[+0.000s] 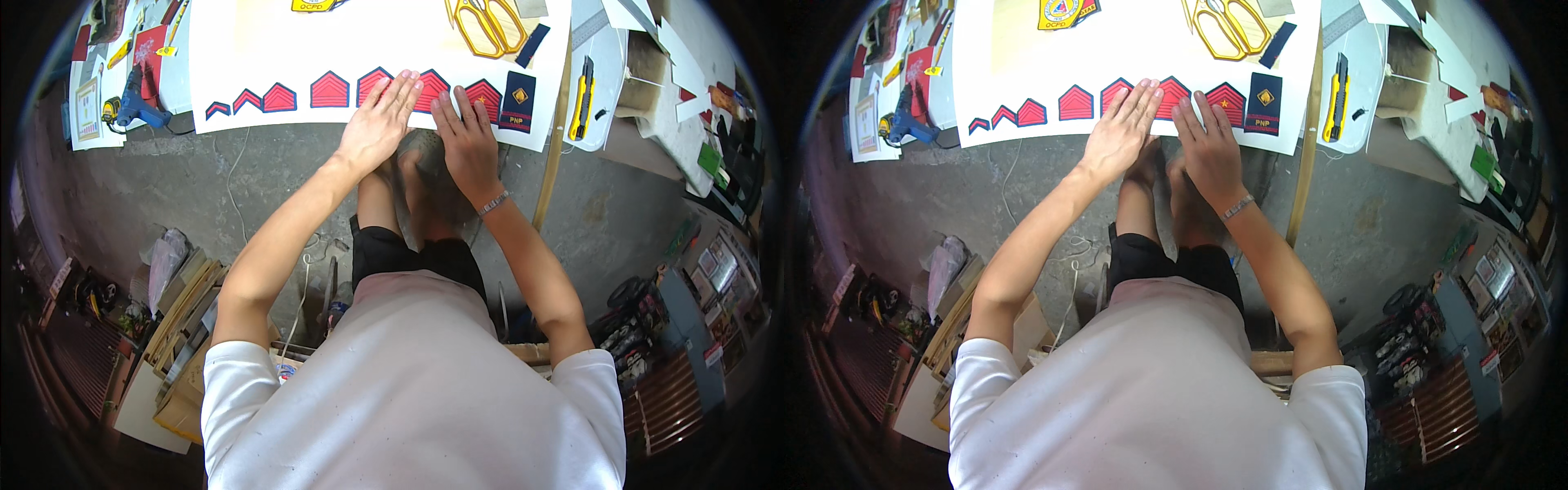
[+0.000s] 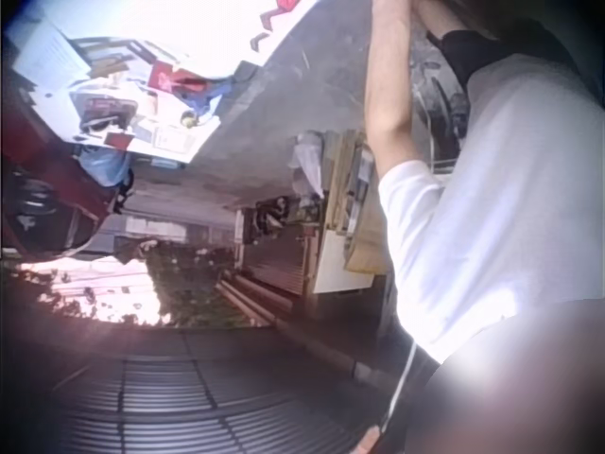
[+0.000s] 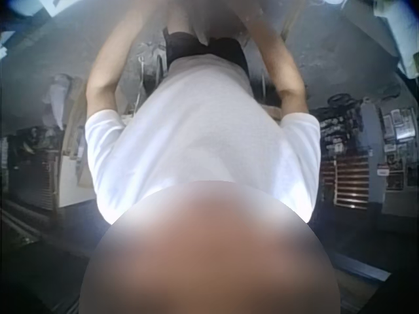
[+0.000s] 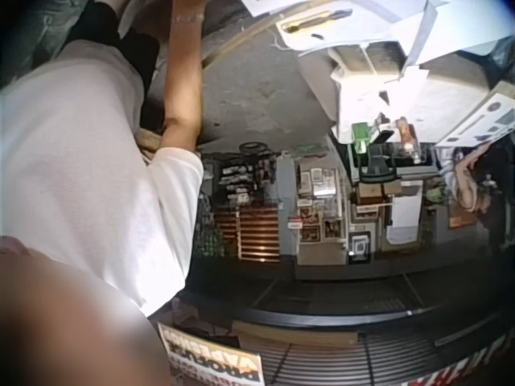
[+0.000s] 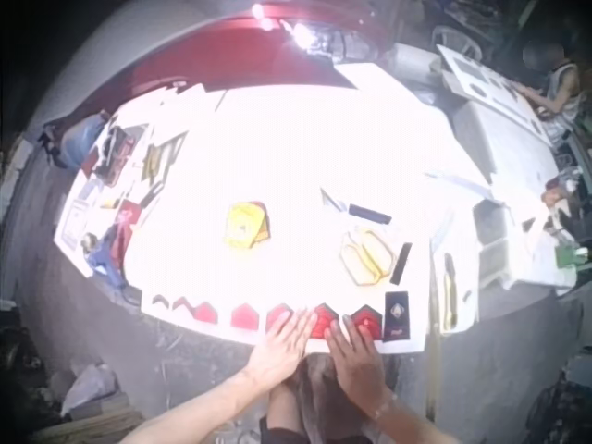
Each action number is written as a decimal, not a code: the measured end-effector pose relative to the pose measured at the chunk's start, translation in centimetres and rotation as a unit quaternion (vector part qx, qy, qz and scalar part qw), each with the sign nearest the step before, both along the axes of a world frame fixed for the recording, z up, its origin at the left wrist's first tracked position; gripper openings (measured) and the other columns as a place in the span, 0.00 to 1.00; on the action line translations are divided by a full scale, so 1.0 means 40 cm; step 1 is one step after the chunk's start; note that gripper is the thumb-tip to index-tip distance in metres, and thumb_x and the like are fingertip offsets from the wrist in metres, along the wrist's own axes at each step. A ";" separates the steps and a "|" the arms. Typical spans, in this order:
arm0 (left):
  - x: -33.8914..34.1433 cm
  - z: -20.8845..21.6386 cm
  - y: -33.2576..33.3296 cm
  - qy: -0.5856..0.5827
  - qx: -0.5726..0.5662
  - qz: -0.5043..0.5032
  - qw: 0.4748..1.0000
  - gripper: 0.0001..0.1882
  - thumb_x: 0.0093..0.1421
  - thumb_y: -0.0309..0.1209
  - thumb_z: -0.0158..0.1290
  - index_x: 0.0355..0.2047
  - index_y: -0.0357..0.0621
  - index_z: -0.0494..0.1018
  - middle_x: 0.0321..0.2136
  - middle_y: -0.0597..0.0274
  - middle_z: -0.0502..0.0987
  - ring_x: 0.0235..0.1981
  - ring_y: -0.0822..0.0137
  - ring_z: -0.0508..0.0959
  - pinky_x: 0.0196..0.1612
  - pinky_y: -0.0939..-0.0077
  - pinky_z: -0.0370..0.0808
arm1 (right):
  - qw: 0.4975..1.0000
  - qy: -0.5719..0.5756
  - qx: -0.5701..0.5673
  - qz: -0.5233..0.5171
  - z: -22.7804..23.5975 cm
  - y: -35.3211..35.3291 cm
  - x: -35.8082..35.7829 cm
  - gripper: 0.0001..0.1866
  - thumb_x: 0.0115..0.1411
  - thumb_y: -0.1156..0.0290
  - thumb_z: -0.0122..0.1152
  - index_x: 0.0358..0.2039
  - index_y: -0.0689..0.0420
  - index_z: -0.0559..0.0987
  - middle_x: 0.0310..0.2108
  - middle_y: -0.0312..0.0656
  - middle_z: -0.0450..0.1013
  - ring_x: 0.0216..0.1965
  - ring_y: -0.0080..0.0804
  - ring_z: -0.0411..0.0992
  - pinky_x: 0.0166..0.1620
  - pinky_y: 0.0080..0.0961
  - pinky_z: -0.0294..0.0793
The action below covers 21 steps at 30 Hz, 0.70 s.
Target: The person cuts red and blue insignia patches from a printed sheet using a utility knife, then applies hot glue to the back of each patch and presses them onto a white board in a row. The person repeats this process for several patches, aligning them carefully.
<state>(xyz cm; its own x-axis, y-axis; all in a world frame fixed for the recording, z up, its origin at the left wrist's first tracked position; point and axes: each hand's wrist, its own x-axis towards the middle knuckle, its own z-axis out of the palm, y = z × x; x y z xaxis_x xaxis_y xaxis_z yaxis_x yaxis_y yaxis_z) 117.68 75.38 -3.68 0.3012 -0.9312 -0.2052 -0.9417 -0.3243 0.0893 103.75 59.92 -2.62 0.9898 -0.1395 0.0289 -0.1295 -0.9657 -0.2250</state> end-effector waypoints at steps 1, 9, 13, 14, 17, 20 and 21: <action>-0.004 0.003 0.001 0.016 0.000 0.005 1.000 0.44 0.64 0.42 0.54 0.74 0.37 0.49 0.74 0.53 0.53 0.76 0.57 0.50 0.76 0.55 0.46 | 1.000 0.005 -0.001 -0.004 0.006 0.001 -0.002 0.22 0.67 0.69 0.52 0.61 0.52 0.76 0.66 0.37 0.69 0.71 0.43 0.60 0.69 0.47 0.60; 0.006 0.009 0.004 0.050 -0.030 0.016 0.998 0.45 0.64 0.45 0.55 0.74 0.40 0.50 0.75 0.56 0.52 0.76 0.58 0.48 0.76 0.55 0.43 | 0.999 -0.033 0.037 0.004 0.006 0.049 0.018 0.27 0.59 0.71 0.55 0.61 0.54 0.75 0.64 0.40 0.70 0.71 0.45 0.60 0.69 0.46 0.61; 0.002 -0.004 0.009 0.046 -0.036 0.024 0.998 0.45 0.64 0.47 0.54 0.74 0.40 0.50 0.75 0.57 0.52 0.76 0.58 0.49 0.76 0.55 0.44 | 0.998 -0.041 0.046 0.001 -0.011 0.040 0.014 0.27 0.60 0.71 0.54 0.62 0.53 0.75 0.64 0.39 0.70 0.70 0.45 0.61 0.69 0.45 0.61; 0.001 -0.007 0.010 0.044 -0.032 0.022 0.998 0.45 0.64 0.48 0.54 0.74 0.41 0.50 0.75 0.58 0.52 0.76 0.58 0.49 0.76 0.55 0.44 | 0.998 -0.043 0.041 0.004 -0.010 0.035 0.010 0.27 0.61 0.71 0.54 0.62 0.53 0.75 0.64 0.38 0.70 0.70 0.45 0.61 0.69 0.45 0.61; 0.006 -0.008 0.012 0.035 -0.030 0.016 0.999 0.45 0.65 0.50 0.53 0.74 0.40 0.51 0.75 0.58 0.52 0.76 0.58 0.50 0.76 0.54 0.44 | 1.000 -0.014 0.007 0.001 0.007 0.022 -0.001 0.21 0.66 0.66 0.58 0.60 0.49 0.78 0.62 0.35 0.73 0.69 0.43 0.62 0.69 0.44 0.60; 0.005 -0.003 0.009 0.021 -0.031 0.012 0.999 0.45 0.65 0.50 0.52 0.74 0.40 0.51 0.75 0.57 0.52 0.76 0.59 0.50 0.76 0.54 0.44 | 1.000 0.001 0.018 -0.012 0.038 0.023 -0.002 0.25 0.60 0.69 0.56 0.59 0.53 0.77 0.62 0.38 0.73 0.69 0.47 0.62 0.70 0.45 0.58; 0.004 -0.001 0.006 0.017 -0.028 0.014 0.999 0.45 0.65 0.51 0.52 0.74 0.39 0.51 0.75 0.57 0.52 0.76 0.59 0.50 0.76 0.54 0.44 | 1.000 0.008 0.015 -0.014 0.049 0.026 0.003 0.23 0.62 0.68 0.56 0.58 0.54 0.78 0.60 0.39 0.74 0.68 0.48 0.63 0.70 0.46 0.59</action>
<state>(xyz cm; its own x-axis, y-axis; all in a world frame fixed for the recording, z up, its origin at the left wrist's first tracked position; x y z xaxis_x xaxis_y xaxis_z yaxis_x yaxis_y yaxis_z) 117.82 75.62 -3.72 0.3204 -0.9329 -0.1646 -0.9286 -0.3436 0.1403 103.88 60.95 -0.65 0.9857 -0.1682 0.0078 -0.1609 -0.9545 -0.2513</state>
